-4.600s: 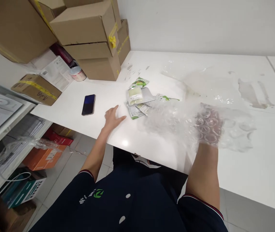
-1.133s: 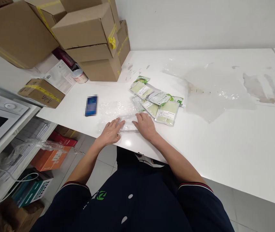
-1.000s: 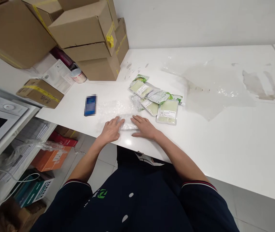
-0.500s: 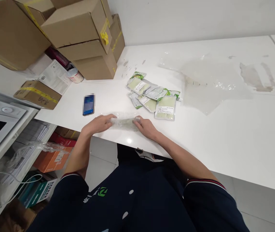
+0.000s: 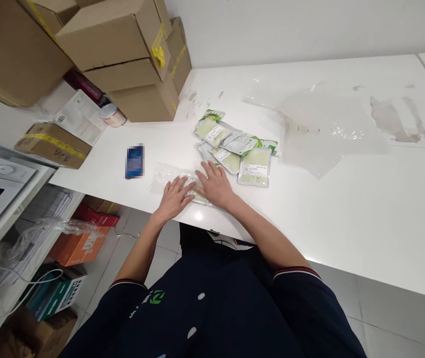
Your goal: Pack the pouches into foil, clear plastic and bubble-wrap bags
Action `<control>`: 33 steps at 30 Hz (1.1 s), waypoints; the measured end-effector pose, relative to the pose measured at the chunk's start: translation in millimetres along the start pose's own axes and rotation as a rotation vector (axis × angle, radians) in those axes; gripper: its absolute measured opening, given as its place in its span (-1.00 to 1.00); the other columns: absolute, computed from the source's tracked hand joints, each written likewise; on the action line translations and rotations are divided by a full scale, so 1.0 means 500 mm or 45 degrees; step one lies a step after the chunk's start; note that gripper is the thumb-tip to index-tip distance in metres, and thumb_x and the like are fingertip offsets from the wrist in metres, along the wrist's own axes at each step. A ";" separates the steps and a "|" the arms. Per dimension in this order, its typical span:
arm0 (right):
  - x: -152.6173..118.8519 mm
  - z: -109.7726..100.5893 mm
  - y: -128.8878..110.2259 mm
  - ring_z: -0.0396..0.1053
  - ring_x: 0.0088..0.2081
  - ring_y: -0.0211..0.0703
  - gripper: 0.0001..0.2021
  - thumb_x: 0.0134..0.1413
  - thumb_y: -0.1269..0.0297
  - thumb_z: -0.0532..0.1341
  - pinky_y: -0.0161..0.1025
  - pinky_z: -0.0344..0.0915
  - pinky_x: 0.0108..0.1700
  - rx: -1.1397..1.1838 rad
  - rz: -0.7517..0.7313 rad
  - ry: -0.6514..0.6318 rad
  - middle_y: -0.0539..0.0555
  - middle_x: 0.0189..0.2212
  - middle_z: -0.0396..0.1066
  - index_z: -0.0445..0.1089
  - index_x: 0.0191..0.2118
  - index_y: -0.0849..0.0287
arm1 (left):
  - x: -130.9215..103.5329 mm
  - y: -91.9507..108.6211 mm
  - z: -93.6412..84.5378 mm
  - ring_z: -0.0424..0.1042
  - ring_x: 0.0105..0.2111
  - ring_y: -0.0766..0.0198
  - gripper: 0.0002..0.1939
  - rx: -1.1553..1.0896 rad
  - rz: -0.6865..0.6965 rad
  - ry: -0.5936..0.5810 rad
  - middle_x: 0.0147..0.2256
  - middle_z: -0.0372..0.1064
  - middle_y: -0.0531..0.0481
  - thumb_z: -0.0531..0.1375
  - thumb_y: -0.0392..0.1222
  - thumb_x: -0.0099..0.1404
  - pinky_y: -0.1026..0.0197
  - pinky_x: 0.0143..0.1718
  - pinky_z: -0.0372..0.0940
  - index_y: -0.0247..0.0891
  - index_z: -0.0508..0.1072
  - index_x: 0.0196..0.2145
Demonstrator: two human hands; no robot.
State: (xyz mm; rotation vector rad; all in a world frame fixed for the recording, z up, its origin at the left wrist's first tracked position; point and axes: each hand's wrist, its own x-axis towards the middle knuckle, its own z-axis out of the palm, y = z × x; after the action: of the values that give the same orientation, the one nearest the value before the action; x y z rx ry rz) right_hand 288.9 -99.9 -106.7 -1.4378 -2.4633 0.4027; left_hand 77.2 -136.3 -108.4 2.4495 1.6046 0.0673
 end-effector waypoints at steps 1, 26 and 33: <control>0.002 0.006 0.001 -0.17 0.38 0.33 -0.30 0.25 -0.15 0.02 0.25 -0.08 0.28 0.036 -0.082 -0.118 0.32 0.40 -0.10 0.10 0.35 0.20 | -0.004 -0.011 -0.009 -0.23 0.41 -0.05 -0.44 -0.020 0.048 -0.037 0.41 -0.16 -0.06 -0.06 0.06 0.46 -0.25 0.35 -0.22 -0.03 0.09 0.35; 0.031 0.062 -0.047 -0.19 0.40 0.22 -0.22 0.26 -0.08 -0.04 0.19 -0.11 0.30 0.400 0.281 0.135 0.34 0.43 -0.29 -0.23 0.45 0.24 | 0.091 0.035 0.003 0.47 0.02 0.15 -0.64 -2.247 -0.396 0.464 -0.02 0.49 -0.14 0.17 -0.15 0.21 0.08 0.09 0.35 -0.27 0.45 -0.04; 0.127 0.056 -0.118 -0.22 0.39 0.42 -0.06 0.17 -0.25 0.04 0.27 -0.08 0.28 0.358 0.216 -0.056 0.44 0.43 -0.38 -0.25 0.45 0.27 | 0.122 -0.067 -0.009 0.49 -0.03 0.08 -0.42 -1.783 -0.559 0.739 0.00 0.44 -0.25 0.28 0.02 0.20 0.05 0.03 0.38 -0.34 0.33 0.09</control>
State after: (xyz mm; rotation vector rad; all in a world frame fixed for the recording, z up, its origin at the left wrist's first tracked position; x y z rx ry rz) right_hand 201.2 -75.3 -105.8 -1.5325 -2.2136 0.7887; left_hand 71.3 -67.2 -115.3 0.9981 1.3809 1.3663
